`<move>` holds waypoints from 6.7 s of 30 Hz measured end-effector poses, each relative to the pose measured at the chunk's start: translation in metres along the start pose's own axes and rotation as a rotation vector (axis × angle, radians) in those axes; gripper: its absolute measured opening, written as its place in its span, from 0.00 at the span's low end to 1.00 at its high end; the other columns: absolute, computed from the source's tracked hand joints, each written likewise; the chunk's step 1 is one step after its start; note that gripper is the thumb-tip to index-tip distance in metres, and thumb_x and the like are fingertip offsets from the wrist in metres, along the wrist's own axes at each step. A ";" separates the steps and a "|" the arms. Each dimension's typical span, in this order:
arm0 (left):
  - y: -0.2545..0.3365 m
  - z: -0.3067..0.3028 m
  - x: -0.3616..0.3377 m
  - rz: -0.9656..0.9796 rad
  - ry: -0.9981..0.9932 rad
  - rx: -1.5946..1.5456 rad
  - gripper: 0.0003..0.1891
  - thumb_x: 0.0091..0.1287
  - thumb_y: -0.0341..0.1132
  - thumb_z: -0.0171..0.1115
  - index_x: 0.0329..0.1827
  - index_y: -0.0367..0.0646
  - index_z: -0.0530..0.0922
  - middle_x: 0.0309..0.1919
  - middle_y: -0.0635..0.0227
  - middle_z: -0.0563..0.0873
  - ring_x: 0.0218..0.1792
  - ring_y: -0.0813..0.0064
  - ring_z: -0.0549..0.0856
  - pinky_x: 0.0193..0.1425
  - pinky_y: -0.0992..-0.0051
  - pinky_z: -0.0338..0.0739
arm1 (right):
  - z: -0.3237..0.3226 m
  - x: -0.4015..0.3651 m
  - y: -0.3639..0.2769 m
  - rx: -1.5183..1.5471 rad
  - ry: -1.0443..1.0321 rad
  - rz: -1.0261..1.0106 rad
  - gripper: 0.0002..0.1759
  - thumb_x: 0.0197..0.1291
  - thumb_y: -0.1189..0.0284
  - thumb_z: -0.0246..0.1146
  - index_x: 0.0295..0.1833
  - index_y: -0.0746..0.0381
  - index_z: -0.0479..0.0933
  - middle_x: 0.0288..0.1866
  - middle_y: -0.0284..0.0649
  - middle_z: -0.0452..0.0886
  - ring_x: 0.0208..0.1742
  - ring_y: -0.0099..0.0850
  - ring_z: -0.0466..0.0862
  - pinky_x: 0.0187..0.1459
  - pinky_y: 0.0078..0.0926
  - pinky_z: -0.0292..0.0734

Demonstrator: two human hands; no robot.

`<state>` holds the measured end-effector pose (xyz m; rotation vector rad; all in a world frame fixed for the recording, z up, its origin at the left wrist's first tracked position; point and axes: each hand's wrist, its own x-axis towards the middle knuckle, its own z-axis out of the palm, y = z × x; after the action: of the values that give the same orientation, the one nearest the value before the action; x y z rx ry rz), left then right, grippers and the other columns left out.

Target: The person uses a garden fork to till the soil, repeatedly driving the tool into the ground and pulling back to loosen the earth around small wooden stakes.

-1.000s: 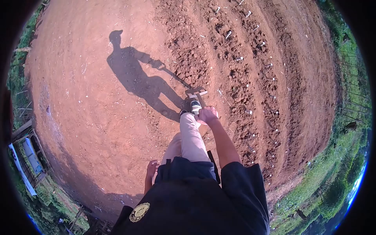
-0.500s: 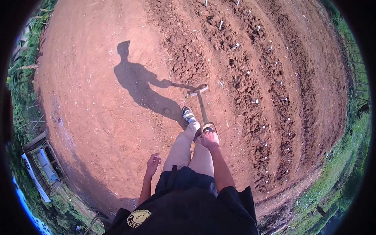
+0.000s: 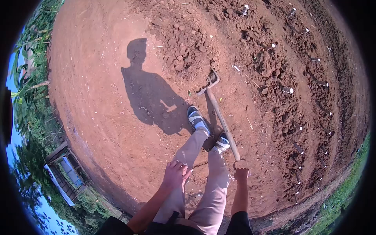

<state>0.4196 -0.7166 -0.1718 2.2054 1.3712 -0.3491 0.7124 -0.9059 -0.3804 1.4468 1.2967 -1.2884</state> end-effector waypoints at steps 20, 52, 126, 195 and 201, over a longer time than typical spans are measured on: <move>0.011 -0.049 -0.081 -0.436 0.159 -0.735 0.18 0.56 0.40 0.60 0.50 0.47 0.71 0.39 0.65 0.78 0.42 0.69 0.77 0.48 0.68 0.71 | -0.208 -0.185 -0.065 -0.107 0.088 -0.109 0.21 0.49 0.59 0.51 0.42 0.61 0.78 0.43 0.48 0.79 0.45 0.40 0.80 0.47 0.38 0.73; -0.083 -0.109 -0.209 -1.066 0.164 -1.502 0.15 0.65 0.44 0.51 0.52 0.51 0.70 0.38 0.66 0.82 0.30 0.75 0.81 0.31 0.73 0.74 | -0.504 -0.395 -0.217 -0.493 0.587 -0.296 0.28 0.51 0.49 0.47 0.39 0.62 0.79 0.41 0.50 0.79 0.48 0.40 0.77 0.52 0.36 0.65; 0.100 -0.091 -0.245 -1.503 0.376 -1.812 0.19 0.65 0.47 0.48 0.58 0.56 0.64 0.44 0.61 0.79 0.31 0.69 0.81 0.32 0.67 0.76 | -0.499 -0.394 -0.213 -0.603 0.536 -0.610 0.34 0.48 0.51 0.54 0.57 0.62 0.67 0.32 0.50 0.80 0.34 0.44 0.82 0.40 0.39 0.76; -0.011 -0.099 -0.266 -1.380 0.402 -1.729 0.19 0.65 0.47 0.50 0.55 0.49 0.67 0.42 0.61 0.81 0.32 0.68 0.81 0.34 0.66 0.76 | -0.535 -0.388 -0.287 -0.465 0.596 -0.405 0.32 0.46 0.45 0.51 0.40 0.64 0.79 0.39 0.55 0.79 0.45 0.47 0.79 0.50 0.39 0.71; -0.045 -0.114 -0.269 -1.234 0.270 -1.473 0.15 0.65 0.43 0.51 0.52 0.49 0.70 0.39 0.64 0.80 0.27 0.76 0.80 0.25 0.77 0.73 | -0.511 -0.403 -0.270 -0.434 0.591 -0.395 0.30 0.46 0.47 0.51 0.39 0.64 0.79 0.38 0.56 0.79 0.41 0.47 0.80 0.47 0.40 0.73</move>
<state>0.2509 -0.8413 0.0364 0.1142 1.9647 0.4825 0.5525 -0.4390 0.1224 1.3336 2.1858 -0.7365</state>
